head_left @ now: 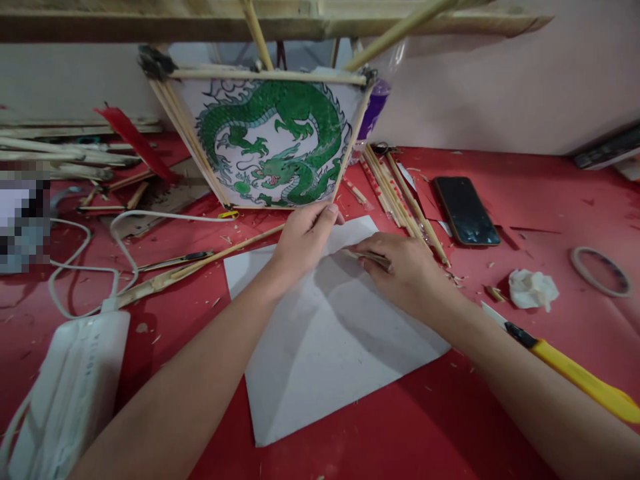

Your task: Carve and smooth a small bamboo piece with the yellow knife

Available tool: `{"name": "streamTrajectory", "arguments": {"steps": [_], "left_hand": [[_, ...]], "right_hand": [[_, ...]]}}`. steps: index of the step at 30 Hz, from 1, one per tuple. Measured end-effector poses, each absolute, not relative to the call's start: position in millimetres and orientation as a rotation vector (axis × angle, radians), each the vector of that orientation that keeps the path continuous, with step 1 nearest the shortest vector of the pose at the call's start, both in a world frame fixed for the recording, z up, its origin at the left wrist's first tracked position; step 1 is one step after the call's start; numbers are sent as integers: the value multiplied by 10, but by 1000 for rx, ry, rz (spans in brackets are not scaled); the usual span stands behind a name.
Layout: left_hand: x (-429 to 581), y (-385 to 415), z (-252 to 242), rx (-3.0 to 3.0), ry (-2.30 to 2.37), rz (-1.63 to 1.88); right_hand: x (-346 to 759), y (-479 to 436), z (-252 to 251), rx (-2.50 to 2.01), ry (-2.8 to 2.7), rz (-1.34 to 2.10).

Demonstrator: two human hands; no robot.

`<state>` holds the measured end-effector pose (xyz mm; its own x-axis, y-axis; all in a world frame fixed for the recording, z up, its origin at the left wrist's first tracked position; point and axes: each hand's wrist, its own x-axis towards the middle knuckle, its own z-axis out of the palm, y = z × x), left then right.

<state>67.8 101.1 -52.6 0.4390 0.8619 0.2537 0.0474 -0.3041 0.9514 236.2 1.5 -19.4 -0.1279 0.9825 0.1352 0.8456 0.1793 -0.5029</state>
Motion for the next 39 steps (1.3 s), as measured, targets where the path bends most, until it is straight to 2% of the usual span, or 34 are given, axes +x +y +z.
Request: {"name": "streamTrajectory", "arguments": {"steps": [14, 19, 25, 30, 39], "left_hand": [[681, 1048, -558, 1674, 802, 1017], [675, 1037, -565, 1677, 785, 946], [676, 1021, -559, 1658, 778, 941], [694, 1026, -567, 1664, 819, 1006], [693, 1019, -558, 1693, 851, 1010]], "right_hand": [[1792, -495, -106, -1587, -2296, 630], [1805, -465, -137, -1563, -2368, 459], [2285, -64, -184, -1878, -2118, 172], [2279, -52, -183, -1821, -2111, 242], [1582, -641, -139, -1429, -2440, 528]]}}
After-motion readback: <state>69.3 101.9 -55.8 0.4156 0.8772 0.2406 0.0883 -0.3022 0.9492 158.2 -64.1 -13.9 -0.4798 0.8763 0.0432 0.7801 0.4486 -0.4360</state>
